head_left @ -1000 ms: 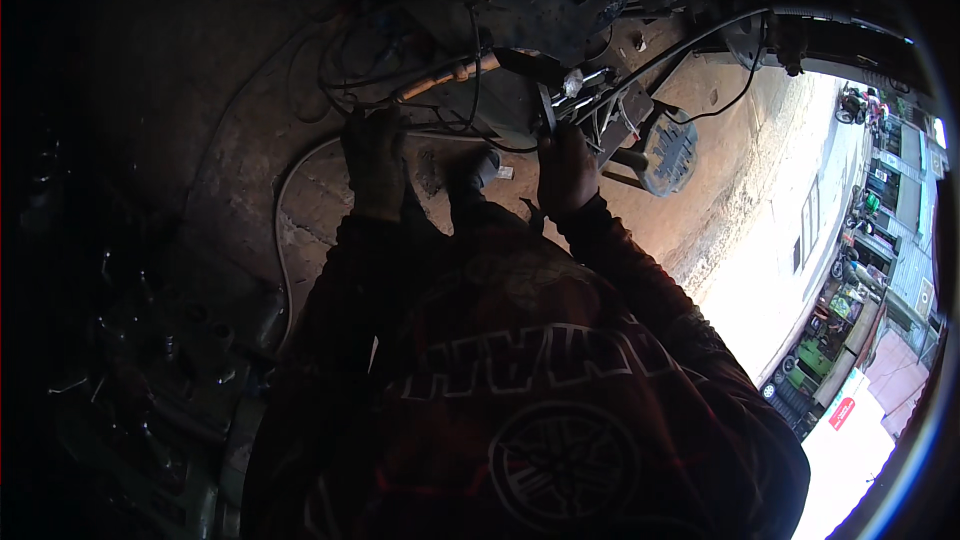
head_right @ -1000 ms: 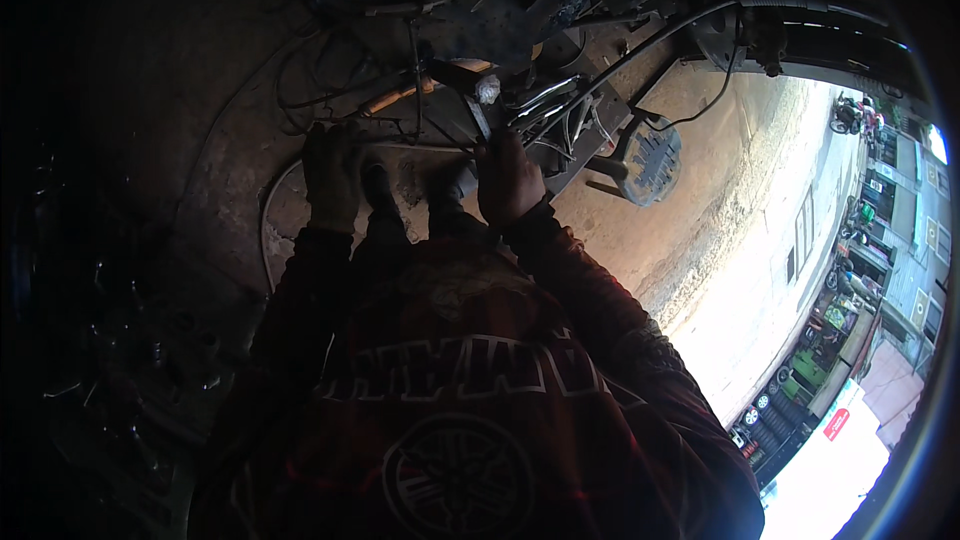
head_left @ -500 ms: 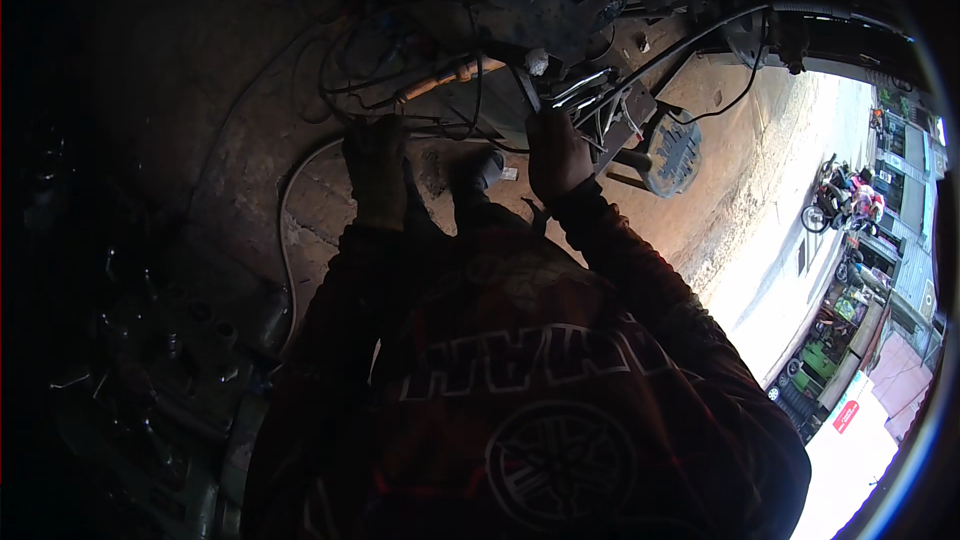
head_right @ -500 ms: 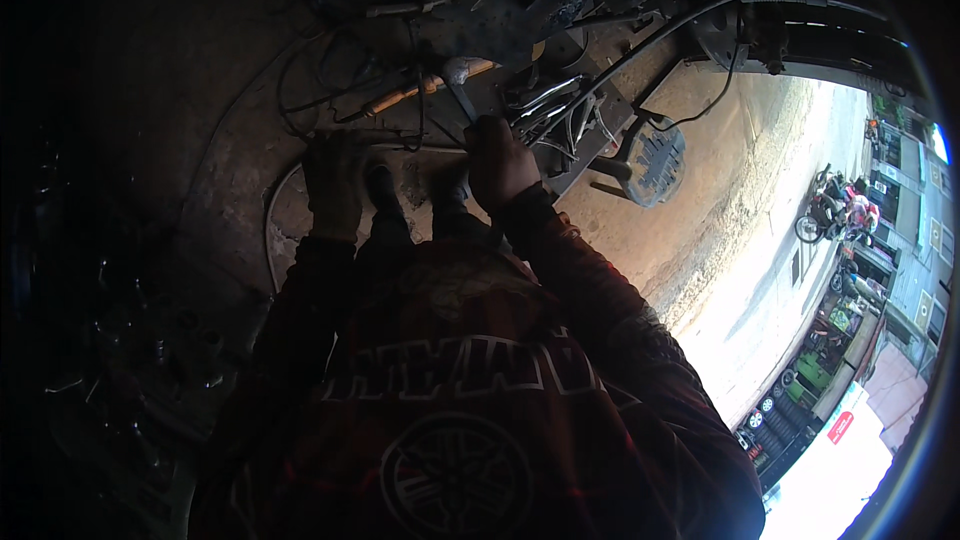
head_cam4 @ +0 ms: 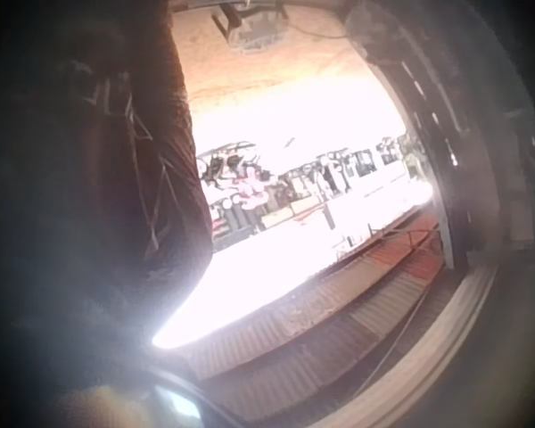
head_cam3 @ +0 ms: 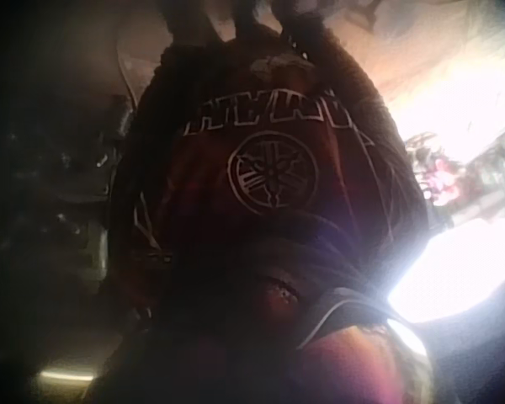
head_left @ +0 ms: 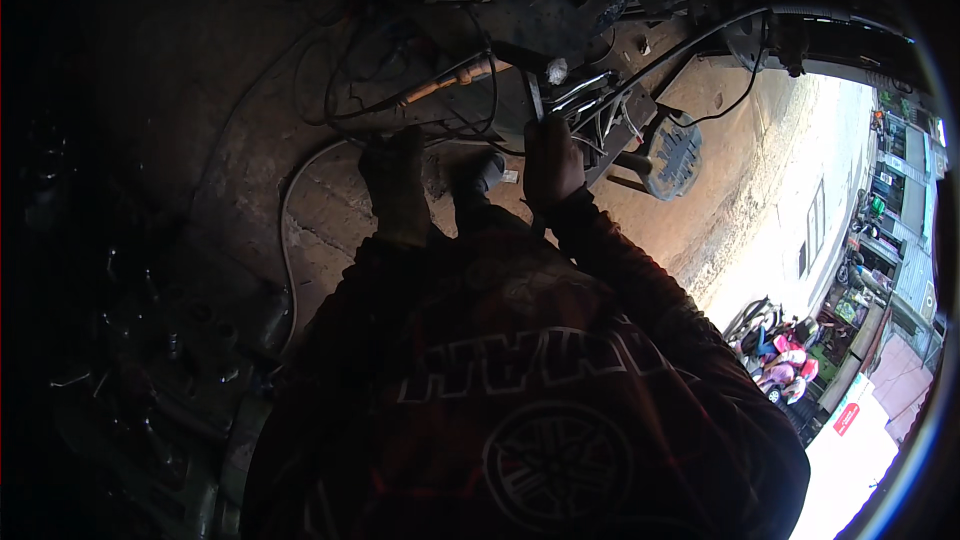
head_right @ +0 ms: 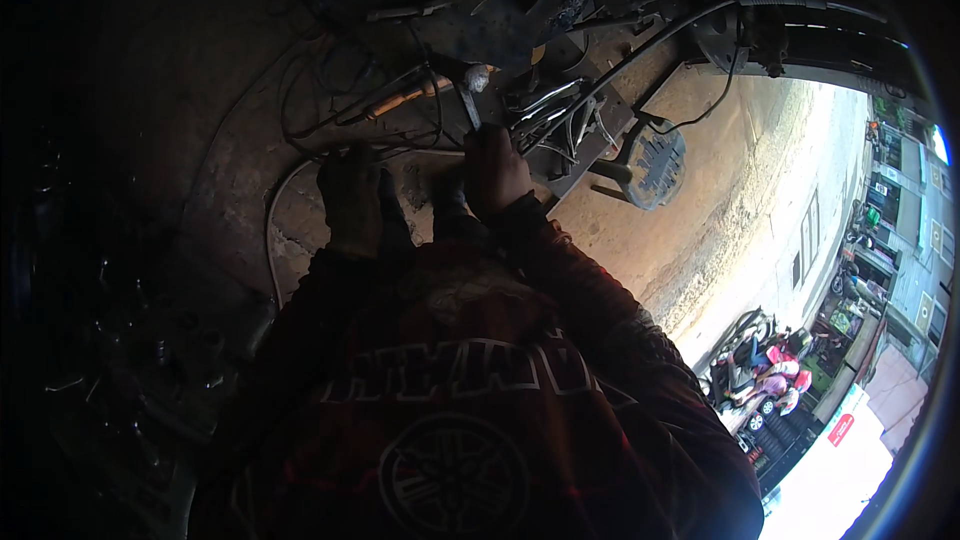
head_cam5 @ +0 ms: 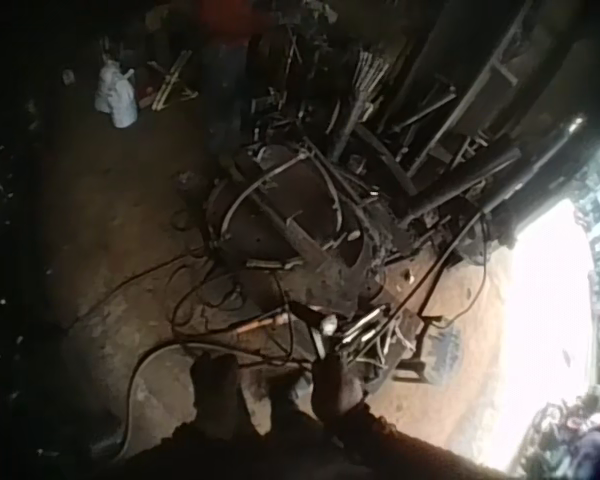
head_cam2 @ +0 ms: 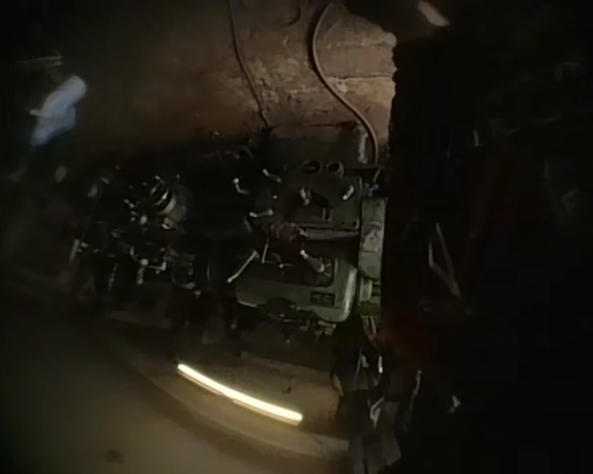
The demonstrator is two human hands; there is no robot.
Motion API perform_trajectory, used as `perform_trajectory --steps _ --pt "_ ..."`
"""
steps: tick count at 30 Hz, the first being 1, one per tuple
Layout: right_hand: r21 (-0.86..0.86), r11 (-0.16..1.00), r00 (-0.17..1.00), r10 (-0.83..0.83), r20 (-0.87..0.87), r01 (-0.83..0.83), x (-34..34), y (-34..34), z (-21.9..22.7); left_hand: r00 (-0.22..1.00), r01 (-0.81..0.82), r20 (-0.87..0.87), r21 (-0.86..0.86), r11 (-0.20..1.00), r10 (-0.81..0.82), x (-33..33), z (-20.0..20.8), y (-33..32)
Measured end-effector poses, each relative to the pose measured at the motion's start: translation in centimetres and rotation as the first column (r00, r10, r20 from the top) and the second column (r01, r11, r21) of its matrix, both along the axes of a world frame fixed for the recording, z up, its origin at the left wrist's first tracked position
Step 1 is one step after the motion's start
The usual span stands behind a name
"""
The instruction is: The person welds metal rods into a frame using a welding electrode holder and then taps the welded joints with a chipping hammer.
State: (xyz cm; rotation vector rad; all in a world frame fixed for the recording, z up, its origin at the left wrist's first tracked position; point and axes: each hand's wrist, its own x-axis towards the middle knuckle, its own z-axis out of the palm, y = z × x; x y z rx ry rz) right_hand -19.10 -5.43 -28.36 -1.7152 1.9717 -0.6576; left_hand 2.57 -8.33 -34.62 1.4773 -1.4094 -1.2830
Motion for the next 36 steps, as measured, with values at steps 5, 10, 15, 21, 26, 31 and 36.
perform_trajectory --steps 5,10,15,21,26,31,36 --pt "-0.069 0.995 0.992 0.07 -0.101 -0.077 0.1 0.2 -1.2 0.991 -0.067 -0.114 0.082 0.994 0.076 -0.6 0.4 0.4" --pt "-0.044 0.998 0.999 -0.054 0.001 0.054 0.4 1.1 -2.2 0.989 -0.004 -0.148 0.088 0.996 0.017 -0.7 1.0 0.4" --pt "-0.186 0.978 0.985 0.067 -0.158 -0.096 0.6 0.8 -1.4 0.991 0.037 0.13 -0.005 0.999 -0.036 -0.6 -0.2 0.6" --pt "-0.098 0.993 0.996 -0.064 0.067 0.07 1.1 1.0 -1.6 0.999 -0.031 0.036 -0.017 0.999 0.032 -1.2 -0.1 0.7" --pt "-0.056 0.998 0.996 -0.005 -0.088 0.0 0.6 1.4 -2.6 0.997 0.031 0.073 -0.002 1.0 -0.031 -1.0 0.2 0.4" --pt "-0.115 0.993 0.997 0.027 -0.074 -0.036 1.0 1.1 -1.4 0.996 0.021 0.09 -0.063 0.998 -0.015 -0.9 -0.1 0.5" --pt "-0.223 0.974 0.997 0.03 -0.076 -0.047 0.2 1.7 -0.7 0.882 0.214 0.459 -0.184 0.959 -0.108 -0.8 2.3 -0.4"
